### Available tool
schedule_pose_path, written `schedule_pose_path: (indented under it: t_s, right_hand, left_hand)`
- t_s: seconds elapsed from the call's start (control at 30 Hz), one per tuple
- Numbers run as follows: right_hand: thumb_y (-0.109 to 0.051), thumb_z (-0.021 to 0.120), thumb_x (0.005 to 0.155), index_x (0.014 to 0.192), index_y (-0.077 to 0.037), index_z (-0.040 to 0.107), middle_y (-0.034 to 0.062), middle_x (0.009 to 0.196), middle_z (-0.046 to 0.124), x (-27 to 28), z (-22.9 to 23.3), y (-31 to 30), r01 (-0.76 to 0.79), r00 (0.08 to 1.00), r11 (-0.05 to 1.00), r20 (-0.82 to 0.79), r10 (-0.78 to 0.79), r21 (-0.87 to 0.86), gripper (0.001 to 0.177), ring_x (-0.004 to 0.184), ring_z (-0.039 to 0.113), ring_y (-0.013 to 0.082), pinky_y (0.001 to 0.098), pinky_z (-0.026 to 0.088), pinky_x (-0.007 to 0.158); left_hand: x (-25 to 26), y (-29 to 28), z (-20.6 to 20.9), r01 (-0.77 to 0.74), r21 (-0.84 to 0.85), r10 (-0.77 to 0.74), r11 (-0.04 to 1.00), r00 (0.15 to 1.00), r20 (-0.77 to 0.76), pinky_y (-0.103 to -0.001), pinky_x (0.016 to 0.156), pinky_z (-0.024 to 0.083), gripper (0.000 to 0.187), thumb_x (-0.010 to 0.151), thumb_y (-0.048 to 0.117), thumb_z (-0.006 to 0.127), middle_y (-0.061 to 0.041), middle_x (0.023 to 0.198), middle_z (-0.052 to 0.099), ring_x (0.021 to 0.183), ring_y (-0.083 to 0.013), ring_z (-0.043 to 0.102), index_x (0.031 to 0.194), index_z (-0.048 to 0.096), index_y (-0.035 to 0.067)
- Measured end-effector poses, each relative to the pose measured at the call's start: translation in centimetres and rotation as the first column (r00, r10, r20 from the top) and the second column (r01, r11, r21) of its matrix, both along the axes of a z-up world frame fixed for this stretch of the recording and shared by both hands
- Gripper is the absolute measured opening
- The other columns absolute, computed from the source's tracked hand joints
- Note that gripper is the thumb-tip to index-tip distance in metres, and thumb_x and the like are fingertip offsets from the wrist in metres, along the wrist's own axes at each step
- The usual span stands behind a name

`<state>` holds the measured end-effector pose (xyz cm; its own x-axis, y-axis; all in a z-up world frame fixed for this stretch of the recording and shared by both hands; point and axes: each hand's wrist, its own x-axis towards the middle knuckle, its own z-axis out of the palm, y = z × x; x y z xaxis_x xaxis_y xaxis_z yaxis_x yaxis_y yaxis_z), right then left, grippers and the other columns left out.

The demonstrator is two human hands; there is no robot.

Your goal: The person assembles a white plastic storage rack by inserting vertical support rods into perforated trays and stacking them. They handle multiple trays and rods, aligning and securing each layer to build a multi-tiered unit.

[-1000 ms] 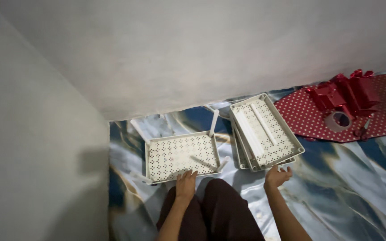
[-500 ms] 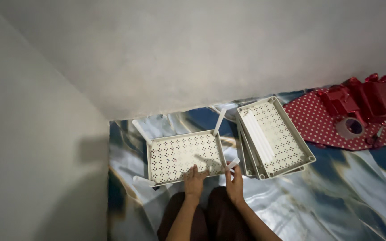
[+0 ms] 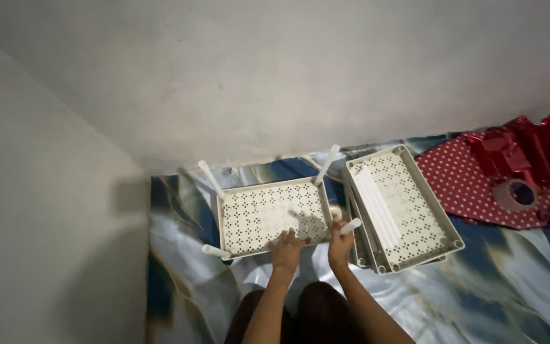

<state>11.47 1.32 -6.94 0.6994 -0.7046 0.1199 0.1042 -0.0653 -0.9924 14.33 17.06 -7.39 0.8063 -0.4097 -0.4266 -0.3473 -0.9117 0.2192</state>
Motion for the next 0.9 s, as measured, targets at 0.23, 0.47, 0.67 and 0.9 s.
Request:
schedule_pose_path:
  t_s: [0.23, 0.47, 0.67, 0.9]
  right_hand:
    - [-0.025, 0.067, 0.106, 0.065, -0.009, 0.048, -0.0041, 0.060, 0.044, 2.3, -2.8, -2.8, -0.143, 0.990, 0.972, 0.014, 0.142, 0.185, 0.048, 0.054, 0.036, 0.0085, 0.0287, 0.031, 0.053]
    - [-0.034, 0.066, 0.102, 0.087, -0.004, 0.067, -0.0024, 0.066, 0.055, 5.7, 5.1, -4.5, -0.410, 0.873, 0.911, -0.272, 0.404, 0.039, 0.033, 0.059, 0.048, 0.0103, 0.0325, 0.041, 0.055]
    - [-0.043, 0.064, 0.098, 0.114, -0.011, 0.068, 0.0142, 0.071, 0.064, 8.0, 10.0, -0.2, -0.699, 0.651, 0.654, -0.635, 0.415, -0.289, 0.036, 0.065, 0.062, 0.0289, 0.0435, 0.049, 0.065]
    - [-0.026, 0.060, 0.098, 0.143, -0.016, 0.054, 0.0187, 0.110, 0.060, 8.6, 5.9, 2.9, -0.804, 0.594, 0.350, -0.665, 0.453, -0.480, 0.046, 0.092, 0.062, 0.0382, 0.0471, 0.050, 0.082]
  left_hand:
    - [1.6, 0.1, -2.4, 0.026, 0.024, -0.024, 0.999, 0.997, -0.074, -0.081, 0.111, 0.020, 0.041, 0.110, 0.037, 0.033, -0.007, 0.170, 0.019, 0.155, -0.0332, 0.023, 0.142, 0.052, 0.052]
    - [2.1, -0.1, -3.4, 0.052, 0.043, -0.053, 0.998, 0.999, 0.014, -0.081, 0.110, 0.023, 0.042, 0.107, 0.036, 0.033, -0.007, 0.168, 0.024, 0.152, -0.0324, 0.025, 0.140, 0.053, 0.052]
    - [1.3, 0.0, -2.8, 0.032, 0.008, -0.033, 0.999, 0.997, 0.073, -0.081, 0.107, 0.030, 0.041, 0.107, 0.029, 0.039, -0.002, 0.164, 0.034, 0.153, -0.0291, 0.029, 0.139, 0.058, 0.045]
    - [-0.1, 1.3, -3.4, 0.181, -0.011, -0.170, 0.983, 0.942, 0.291, -0.069, 0.094, 0.046, 0.034, 0.096, 0.018, 0.055, -0.013, 0.153, 0.048, 0.143, -0.0339, 0.040, 0.129, 0.066, 0.019]
